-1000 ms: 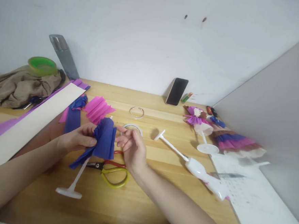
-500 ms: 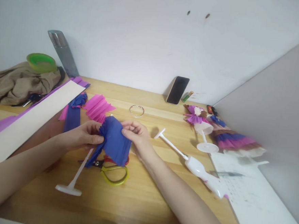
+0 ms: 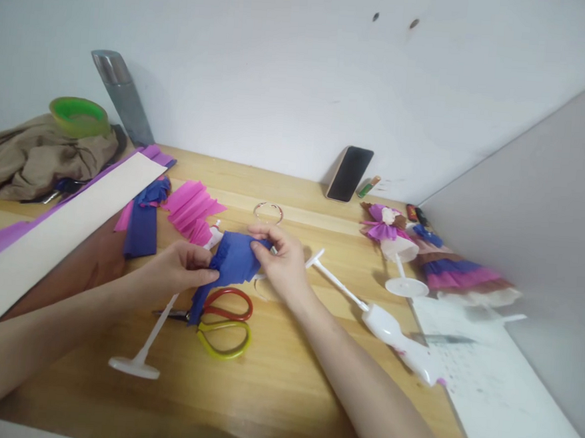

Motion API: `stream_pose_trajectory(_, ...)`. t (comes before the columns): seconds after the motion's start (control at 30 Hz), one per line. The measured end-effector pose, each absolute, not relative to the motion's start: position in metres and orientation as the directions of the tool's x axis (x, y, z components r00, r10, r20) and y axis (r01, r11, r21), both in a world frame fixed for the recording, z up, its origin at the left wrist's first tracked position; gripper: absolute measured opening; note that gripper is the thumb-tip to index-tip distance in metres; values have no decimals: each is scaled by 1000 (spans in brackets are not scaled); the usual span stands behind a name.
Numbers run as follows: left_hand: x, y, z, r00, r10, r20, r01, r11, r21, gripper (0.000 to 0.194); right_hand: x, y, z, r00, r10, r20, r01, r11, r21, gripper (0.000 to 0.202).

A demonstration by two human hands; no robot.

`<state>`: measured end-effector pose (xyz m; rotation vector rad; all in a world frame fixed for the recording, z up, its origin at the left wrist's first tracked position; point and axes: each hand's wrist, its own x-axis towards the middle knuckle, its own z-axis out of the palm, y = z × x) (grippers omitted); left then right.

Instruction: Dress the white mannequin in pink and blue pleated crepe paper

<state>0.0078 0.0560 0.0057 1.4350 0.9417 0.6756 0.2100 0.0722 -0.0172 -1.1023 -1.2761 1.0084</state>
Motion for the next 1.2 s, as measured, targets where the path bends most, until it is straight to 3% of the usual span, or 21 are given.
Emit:
stream_pose_trajectory(0.13, 8, 58, 7, 501, 859, -106, 220, -8, 975, 41, 210, 72, -16, 78, 968, 240, 72, 235, -969, 18)
stream_pose_trajectory(0.3, 6, 60, 8, 509, 852, -125, 169, 44, 985, 35, 212, 73, -16, 84, 971, 223, 38, 220, -975, 17)
stream_pose_trajectory(0.5, 4, 54, 12, 389, 918, 81, 407, -250, 879, 30, 211, 73, -17, 82, 977, 198, 39, 195, -980, 16)
stream_pose_trajectory(0.57, 7, 51, 13, 416, 909, 23, 332, -176, 927, 36, 212, 73, -17, 80, 979, 189, 51, 185, -981, 16)
stream_pose_trajectory(0.63, 10, 48, 12, 484, 862, -149, 192, 62, 979, 37, 213, 72, -16, 55, 984, 167, 63, 164, -984, 16)
stream_pose_trajectory(0.73, 14, 40, 10, 560, 738, -377, 50, 424, 904, 31, 214, 72, -13, -17, 990, 140, 93, 141, -986, 15)
stream_pose_trajectory(0.8, 15, 36, 8, 571, 697, -433, 0, 527, 850, 36, 214, 71, -11, -50, 989, 139, 117, 144, -983, 14)
stream_pose_trajectory(0.93, 13, 34, 6, 531, 718, -450, -77, 569, 818, 38, 214, 70, -8, -34, 991, 133, 127, 136, -983, 11)
stream_pose_trajectory(1.2, 6, 46, 11, 378, 852, -362, -218, 462, 860, 30, 218, 67, 3, 8, 987, 158, -20, 158, -987, 13)
